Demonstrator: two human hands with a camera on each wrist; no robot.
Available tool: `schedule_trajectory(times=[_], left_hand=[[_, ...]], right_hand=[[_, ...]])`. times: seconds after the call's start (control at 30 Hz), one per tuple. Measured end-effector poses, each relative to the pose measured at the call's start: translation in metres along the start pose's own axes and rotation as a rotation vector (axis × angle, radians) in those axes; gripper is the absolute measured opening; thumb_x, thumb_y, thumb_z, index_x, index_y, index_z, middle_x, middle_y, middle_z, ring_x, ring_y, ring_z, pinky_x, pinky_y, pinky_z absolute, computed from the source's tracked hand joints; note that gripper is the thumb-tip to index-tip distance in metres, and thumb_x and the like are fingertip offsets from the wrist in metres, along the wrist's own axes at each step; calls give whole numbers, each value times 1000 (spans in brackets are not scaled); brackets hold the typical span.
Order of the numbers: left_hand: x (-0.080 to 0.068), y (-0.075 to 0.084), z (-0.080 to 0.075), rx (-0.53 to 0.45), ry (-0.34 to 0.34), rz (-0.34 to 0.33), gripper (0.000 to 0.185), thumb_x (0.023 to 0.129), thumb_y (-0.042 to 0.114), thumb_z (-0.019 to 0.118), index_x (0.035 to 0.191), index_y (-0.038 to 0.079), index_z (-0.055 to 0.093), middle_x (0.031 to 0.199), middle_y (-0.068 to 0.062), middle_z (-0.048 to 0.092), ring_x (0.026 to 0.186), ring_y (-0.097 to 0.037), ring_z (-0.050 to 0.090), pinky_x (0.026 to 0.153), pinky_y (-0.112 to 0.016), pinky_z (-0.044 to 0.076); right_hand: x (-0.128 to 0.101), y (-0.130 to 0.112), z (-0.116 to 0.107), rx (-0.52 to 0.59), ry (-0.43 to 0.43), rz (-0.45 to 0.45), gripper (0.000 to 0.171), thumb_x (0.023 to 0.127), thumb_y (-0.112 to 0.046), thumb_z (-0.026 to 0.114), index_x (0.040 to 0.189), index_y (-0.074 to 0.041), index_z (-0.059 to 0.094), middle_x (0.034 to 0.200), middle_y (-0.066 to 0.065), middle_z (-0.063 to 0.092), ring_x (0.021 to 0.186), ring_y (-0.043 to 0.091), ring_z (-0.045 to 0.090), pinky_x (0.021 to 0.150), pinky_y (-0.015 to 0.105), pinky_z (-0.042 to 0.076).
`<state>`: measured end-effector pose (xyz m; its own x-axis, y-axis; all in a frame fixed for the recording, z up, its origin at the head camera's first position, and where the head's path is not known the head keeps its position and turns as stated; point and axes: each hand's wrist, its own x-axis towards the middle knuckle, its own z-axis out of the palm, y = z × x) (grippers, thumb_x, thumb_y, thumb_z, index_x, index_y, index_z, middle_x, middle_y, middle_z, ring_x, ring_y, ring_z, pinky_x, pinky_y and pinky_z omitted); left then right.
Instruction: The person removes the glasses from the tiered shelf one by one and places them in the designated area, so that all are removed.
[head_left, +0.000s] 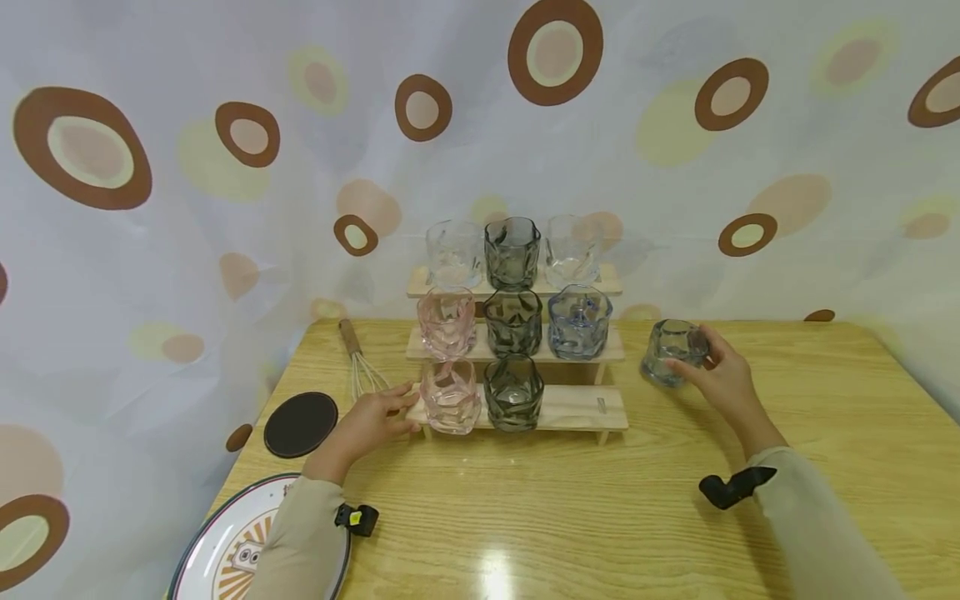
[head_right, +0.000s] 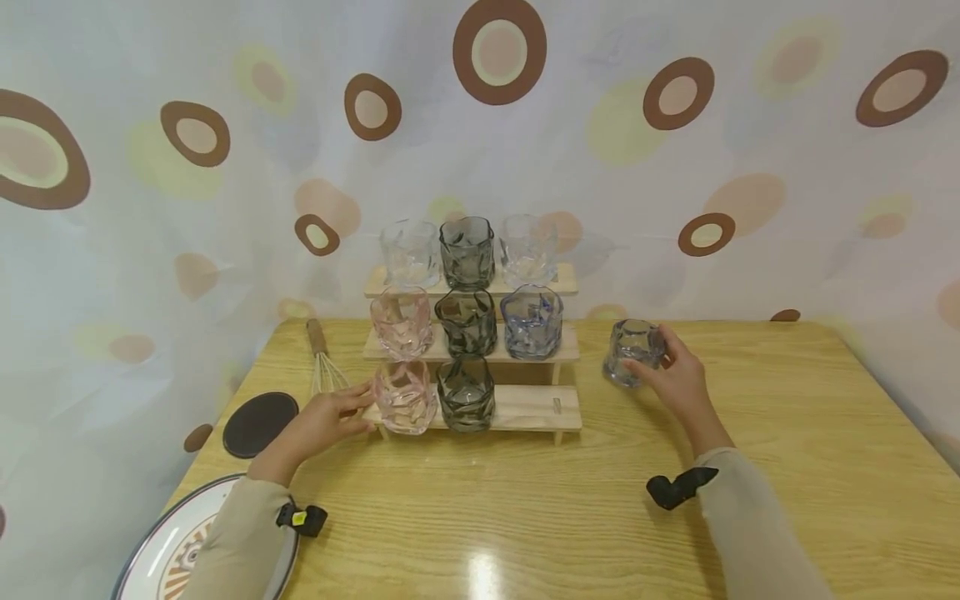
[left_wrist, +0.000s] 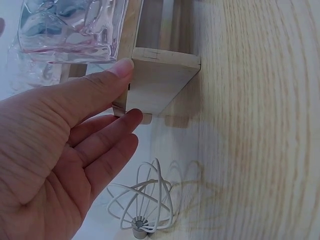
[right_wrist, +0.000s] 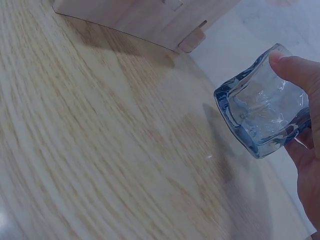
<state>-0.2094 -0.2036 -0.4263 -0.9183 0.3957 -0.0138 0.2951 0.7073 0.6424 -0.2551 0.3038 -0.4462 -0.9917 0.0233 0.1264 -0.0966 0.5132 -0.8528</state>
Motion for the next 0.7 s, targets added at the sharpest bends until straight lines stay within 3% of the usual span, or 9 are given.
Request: schedule_trajectory(times=[0.23,0.5,0.7], left_hand=[[0,0,0,5,4,4,52,86,17,69,133,0,53,146,-19,36,131,-39,38,96,-47,44],[1,-2,1,9,2,1,53,87,19,69,134,0,52,147,-18,35,132,-38,37,97,-47,44],[1,-3,2,12,8,13,52,86,18,69,133,-1,53,146,-20,36,131,-40,37,96,-47,45]], right_hand=[[3,3,6,6,-17,37,93,89,-42,65,153,-10,5,155,20,11,137,46,18,103,58,29],[2,3,8,-15,-24,29,92,89,-41,65,153,-9,6,155,21,16,137,45,21,103,46,30],[1,3,9,4,-29,32,92,90,-39,64,154,-10,4,155,21,12,138,45,18,104,54,27]])
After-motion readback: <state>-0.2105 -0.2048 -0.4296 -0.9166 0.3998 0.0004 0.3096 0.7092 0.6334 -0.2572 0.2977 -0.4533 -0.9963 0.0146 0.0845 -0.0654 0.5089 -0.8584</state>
